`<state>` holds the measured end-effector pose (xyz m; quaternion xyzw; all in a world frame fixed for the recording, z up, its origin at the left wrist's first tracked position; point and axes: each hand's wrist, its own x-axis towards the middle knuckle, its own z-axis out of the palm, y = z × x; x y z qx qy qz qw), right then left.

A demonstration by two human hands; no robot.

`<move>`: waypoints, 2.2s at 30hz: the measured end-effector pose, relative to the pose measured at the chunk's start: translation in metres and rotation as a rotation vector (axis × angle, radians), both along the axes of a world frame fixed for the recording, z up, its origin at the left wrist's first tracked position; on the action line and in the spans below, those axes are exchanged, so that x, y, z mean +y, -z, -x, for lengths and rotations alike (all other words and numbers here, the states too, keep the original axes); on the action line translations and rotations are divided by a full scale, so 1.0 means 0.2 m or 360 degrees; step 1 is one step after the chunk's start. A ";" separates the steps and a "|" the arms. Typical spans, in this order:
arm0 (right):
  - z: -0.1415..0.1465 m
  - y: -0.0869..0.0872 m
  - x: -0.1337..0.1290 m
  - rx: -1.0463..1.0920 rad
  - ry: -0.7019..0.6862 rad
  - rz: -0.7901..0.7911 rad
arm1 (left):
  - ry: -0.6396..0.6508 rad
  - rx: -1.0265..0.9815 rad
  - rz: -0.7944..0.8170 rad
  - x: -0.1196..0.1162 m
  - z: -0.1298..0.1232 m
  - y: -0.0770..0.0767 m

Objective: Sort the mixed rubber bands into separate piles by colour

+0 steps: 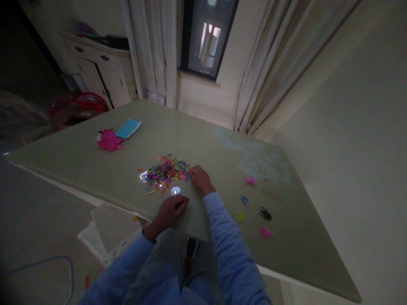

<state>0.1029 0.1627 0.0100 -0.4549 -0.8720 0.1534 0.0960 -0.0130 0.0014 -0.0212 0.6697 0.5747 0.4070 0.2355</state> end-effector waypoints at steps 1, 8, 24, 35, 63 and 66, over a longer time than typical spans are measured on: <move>0.00 0.00 0.00 -0.0028 -0.0012 -0.0002 | 0.0002 -0.0003 -0.0002 0.00 0.00 0.00; 0.00 -0.02 -0.03 -0.0136 -0.0027 -0.0056 | -0.0021 -0.0015 0.0014 0.00 0.00 0.00; -0.01 0.03 -0.04 0.0062 0.0062 -0.0088 | -0.0014 -0.0028 0.0013 0.00 0.01 0.00; -0.03 0.03 -0.03 0.0461 0.0074 0.0042 | -0.0009 -0.0019 -0.0014 0.00 0.01 0.01; -0.47 -0.27 -0.78 0.2530 0.0590 0.1335 | -0.0080 -0.0038 0.0020 0.02 0.03 0.03; -0.58 -0.27 -0.77 0.2451 0.0731 0.1206 | -0.0072 -0.0034 0.0035 0.03 0.03 0.04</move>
